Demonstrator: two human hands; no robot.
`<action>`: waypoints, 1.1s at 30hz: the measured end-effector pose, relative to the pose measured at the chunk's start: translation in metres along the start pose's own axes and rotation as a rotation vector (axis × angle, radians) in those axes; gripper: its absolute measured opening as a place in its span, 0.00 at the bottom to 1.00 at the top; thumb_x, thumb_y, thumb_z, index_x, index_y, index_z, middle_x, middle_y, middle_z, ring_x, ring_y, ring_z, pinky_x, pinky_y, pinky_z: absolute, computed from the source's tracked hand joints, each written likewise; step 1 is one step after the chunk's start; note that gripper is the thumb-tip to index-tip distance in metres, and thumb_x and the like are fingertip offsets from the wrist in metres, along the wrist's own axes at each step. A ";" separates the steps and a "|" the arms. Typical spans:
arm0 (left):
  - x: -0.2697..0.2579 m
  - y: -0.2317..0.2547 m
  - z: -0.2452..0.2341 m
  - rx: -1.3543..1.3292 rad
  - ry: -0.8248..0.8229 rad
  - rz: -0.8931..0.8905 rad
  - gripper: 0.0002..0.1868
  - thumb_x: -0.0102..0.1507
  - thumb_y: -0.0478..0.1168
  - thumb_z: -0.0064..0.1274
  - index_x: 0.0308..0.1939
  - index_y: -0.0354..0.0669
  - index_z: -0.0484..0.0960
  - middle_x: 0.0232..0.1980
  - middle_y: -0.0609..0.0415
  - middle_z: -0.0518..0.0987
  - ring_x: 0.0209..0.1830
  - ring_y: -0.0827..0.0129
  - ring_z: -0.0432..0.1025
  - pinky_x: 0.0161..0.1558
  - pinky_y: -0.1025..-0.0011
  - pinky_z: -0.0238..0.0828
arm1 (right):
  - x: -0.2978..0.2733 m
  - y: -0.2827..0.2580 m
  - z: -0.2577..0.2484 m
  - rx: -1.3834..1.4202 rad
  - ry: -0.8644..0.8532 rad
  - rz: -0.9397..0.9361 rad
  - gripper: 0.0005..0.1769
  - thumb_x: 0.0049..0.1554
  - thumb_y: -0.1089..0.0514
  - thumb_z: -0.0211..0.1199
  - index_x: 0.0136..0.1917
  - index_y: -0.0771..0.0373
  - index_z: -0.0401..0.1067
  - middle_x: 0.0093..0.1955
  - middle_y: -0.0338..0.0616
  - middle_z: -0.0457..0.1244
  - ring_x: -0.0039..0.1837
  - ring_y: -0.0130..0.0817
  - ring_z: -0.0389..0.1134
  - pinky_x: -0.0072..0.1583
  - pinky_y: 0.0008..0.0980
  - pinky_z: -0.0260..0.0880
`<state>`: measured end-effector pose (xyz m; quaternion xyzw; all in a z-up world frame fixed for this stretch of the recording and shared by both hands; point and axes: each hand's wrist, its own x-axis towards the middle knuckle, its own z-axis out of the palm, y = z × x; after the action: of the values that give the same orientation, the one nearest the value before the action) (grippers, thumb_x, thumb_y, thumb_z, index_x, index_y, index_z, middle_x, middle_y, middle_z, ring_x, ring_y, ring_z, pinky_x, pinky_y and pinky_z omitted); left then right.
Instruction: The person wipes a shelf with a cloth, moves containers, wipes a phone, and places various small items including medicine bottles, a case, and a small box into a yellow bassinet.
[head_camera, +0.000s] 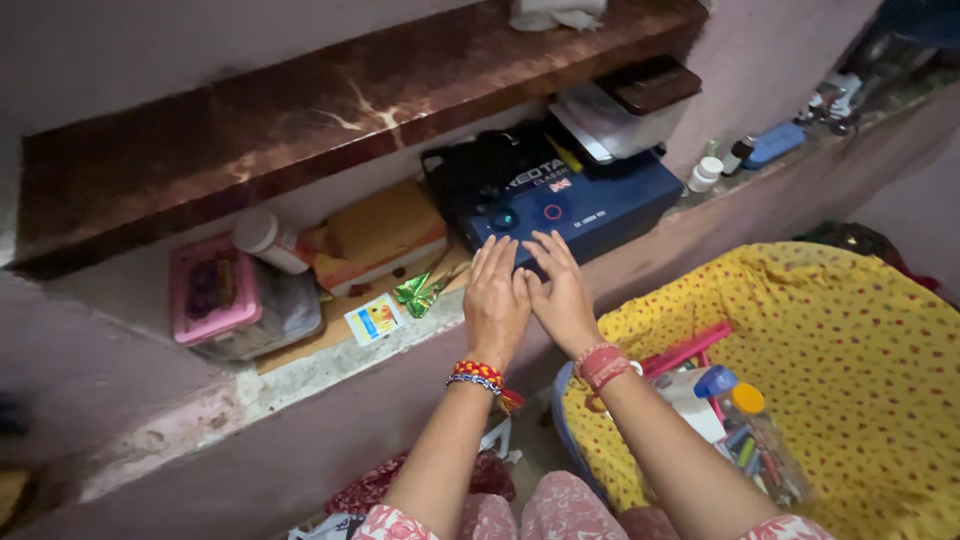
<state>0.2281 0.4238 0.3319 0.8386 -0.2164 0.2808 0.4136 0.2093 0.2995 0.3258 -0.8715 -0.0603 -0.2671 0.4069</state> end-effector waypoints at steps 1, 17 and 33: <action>0.001 -0.002 -0.002 0.003 0.003 -0.001 0.21 0.63 0.35 0.49 0.59 0.30 0.79 0.65 0.39 0.77 0.71 0.47 0.66 0.75 0.55 0.56 | 0.003 0.000 0.003 0.007 -0.004 -0.009 0.24 0.57 0.64 0.61 0.67 0.65 0.71 0.74 0.54 0.60 0.81 0.57 0.51 0.76 0.46 0.54; 0.027 -0.041 -0.002 0.029 0.041 -0.035 0.21 0.63 0.34 0.49 0.60 0.29 0.78 0.66 0.38 0.76 0.72 0.47 0.66 0.76 0.55 0.55 | 0.044 0.001 0.033 -0.003 -0.054 -0.037 0.24 0.57 0.62 0.62 0.67 0.63 0.71 0.74 0.52 0.60 0.81 0.53 0.53 0.75 0.43 0.55; 0.074 -0.072 0.016 0.090 0.005 -0.127 0.27 0.60 0.37 0.54 0.63 0.29 0.75 0.67 0.35 0.74 0.70 0.44 0.64 0.72 0.55 0.56 | 0.096 0.029 0.057 -0.100 -0.043 -0.021 0.27 0.53 0.62 0.65 0.67 0.63 0.72 0.74 0.53 0.60 0.78 0.55 0.54 0.74 0.43 0.56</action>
<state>0.3307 0.4417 0.3308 0.8675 -0.1488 0.2657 0.3933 0.3242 0.3123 0.3259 -0.8956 -0.0648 -0.2553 0.3585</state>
